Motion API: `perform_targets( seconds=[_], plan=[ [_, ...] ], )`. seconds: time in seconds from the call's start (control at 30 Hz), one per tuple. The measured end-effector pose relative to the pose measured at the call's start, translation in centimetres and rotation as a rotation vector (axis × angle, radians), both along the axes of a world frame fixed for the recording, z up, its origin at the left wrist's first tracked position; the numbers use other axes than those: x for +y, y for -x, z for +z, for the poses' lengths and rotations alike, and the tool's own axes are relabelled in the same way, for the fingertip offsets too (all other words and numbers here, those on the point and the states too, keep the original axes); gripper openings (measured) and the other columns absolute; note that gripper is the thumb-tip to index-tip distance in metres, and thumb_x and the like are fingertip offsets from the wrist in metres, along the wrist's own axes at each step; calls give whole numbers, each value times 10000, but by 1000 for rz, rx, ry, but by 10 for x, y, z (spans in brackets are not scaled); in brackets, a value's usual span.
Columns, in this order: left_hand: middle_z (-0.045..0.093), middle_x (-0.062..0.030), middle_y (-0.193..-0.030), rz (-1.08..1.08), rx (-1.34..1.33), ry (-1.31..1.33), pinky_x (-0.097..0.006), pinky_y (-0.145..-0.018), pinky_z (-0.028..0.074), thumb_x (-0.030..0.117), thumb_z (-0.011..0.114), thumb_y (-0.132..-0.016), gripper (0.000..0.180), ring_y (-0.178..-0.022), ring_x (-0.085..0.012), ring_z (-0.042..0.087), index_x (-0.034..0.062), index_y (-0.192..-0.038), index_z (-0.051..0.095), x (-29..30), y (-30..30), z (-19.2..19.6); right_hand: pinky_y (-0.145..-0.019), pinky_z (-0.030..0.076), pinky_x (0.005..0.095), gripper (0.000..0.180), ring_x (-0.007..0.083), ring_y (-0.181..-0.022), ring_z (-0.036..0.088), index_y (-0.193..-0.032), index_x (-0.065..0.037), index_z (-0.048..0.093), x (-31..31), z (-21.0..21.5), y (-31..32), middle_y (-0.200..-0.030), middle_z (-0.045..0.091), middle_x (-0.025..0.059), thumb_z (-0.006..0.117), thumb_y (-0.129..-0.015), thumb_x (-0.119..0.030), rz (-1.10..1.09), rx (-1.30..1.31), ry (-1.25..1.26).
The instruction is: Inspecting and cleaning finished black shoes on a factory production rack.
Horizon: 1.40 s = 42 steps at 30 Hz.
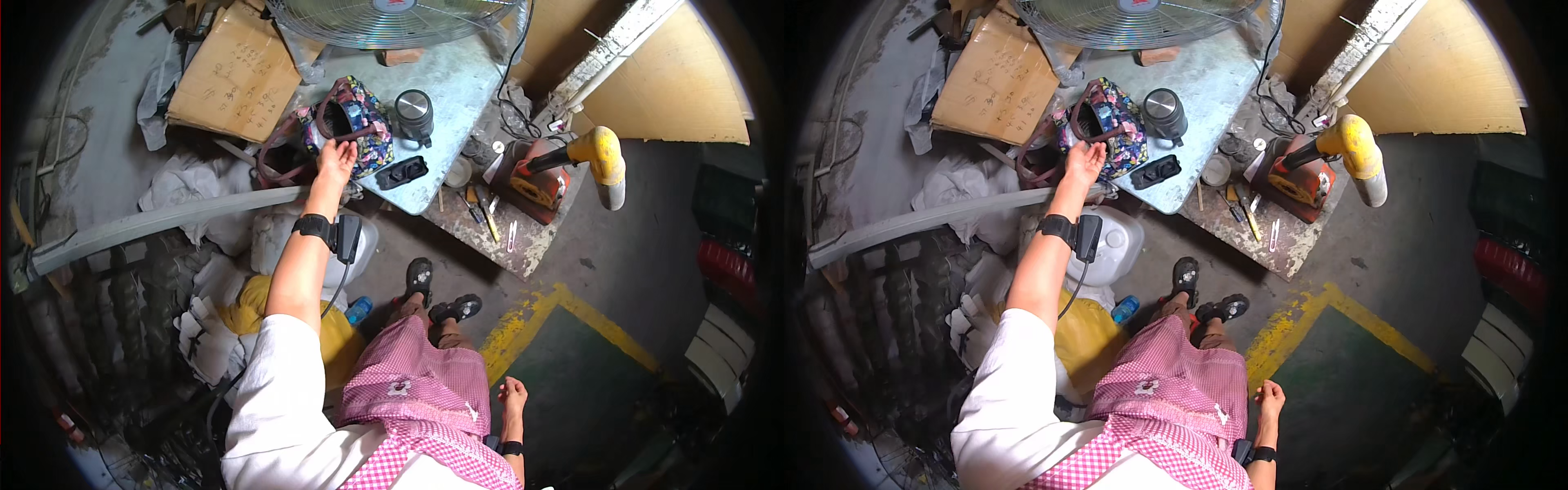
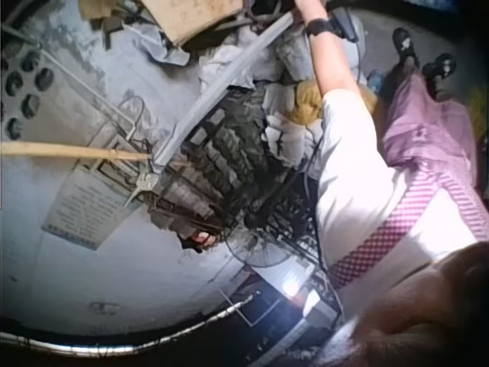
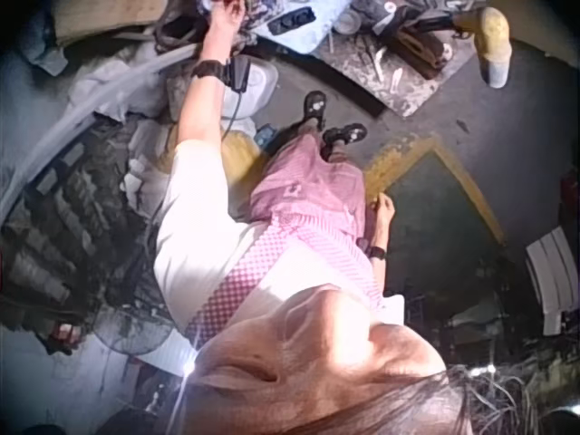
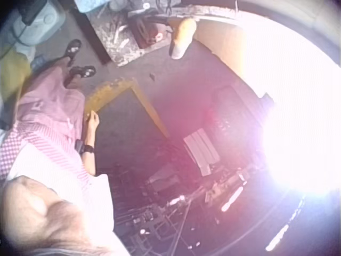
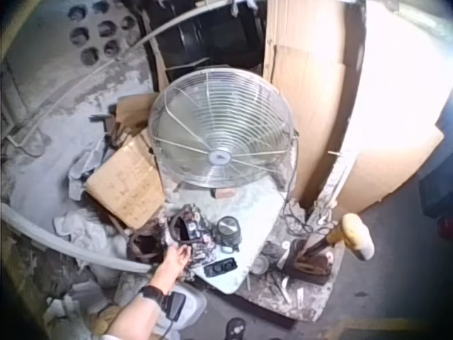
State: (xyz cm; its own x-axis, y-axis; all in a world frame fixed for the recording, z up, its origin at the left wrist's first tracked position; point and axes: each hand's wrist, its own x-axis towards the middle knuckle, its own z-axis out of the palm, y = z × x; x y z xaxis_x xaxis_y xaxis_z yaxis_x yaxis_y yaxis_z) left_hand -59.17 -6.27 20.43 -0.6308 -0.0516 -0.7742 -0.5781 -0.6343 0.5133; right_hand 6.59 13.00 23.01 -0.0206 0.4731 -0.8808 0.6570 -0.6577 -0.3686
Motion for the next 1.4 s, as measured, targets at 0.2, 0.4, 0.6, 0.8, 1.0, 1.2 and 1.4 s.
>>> perform_targets(
  seconds=[0.2,0.4,0.6,0.8,1.0,1.2,1.4],
  plan=[
    [559,-47,-1057,-17,378,151,-291,-645,468,169,532,-816,341,-765,-161,543,113,-1148,479,59,-5,30,-390,380,217,121,81,-437,474,-880,-76,581,-6,-3,-5,-643,569,6,563,-852,-192,-44,-36,-1],
    [607,-48,-988,-343,587,319,-238,-559,459,148,532,-833,227,-677,-137,559,53,-1031,588,79,-7,45,-403,386,217,118,79,-451,480,-887,-75,576,-5,0,28,-638,562,1,558,-855,-187,-40,-7,9],
    [599,-131,-913,-166,480,1151,-307,-687,502,106,458,-847,253,-770,-217,597,-28,-1037,559,-49,37,-29,-400,391,208,151,70,-439,468,-929,-77,579,-6,-5,57,-644,563,-4,546,-866,-210,19,78,32],
    [581,-273,-1010,-794,131,1369,-379,-861,436,157,441,-792,323,-970,-371,570,-55,-968,609,19,21,-16,-402,393,209,149,72,-441,470,-933,-78,580,-8,-9,32,-649,566,-4,543,-868,-207,-43,0,-22],
    [596,-279,-953,-695,118,1247,-398,-819,455,172,458,-778,315,-933,-376,584,-81,-875,617,-39,61,-60,-418,395,209,139,76,-456,476,-933,-80,580,-17,-15,42,-647,564,-4,541,-865,-195,-35,15,36],
    [597,-172,-920,-620,324,1275,-329,-585,490,243,481,-813,332,-748,-239,599,-17,-1002,563,-22,43,-60,-410,394,213,136,75,-452,475,-926,-75,579,-18,-6,56,-644,556,-3,541,-865,-190,-38,24,11],
    [567,-86,-845,-504,196,801,-344,-648,503,204,522,-842,285,-740,-176,557,22,-1060,550,9,23,-44,-407,398,218,132,75,-450,476,-917,-73,571,-15,-8,51,-643,553,-2,537,-867,-190,-37,-8,-16]
  ],
)
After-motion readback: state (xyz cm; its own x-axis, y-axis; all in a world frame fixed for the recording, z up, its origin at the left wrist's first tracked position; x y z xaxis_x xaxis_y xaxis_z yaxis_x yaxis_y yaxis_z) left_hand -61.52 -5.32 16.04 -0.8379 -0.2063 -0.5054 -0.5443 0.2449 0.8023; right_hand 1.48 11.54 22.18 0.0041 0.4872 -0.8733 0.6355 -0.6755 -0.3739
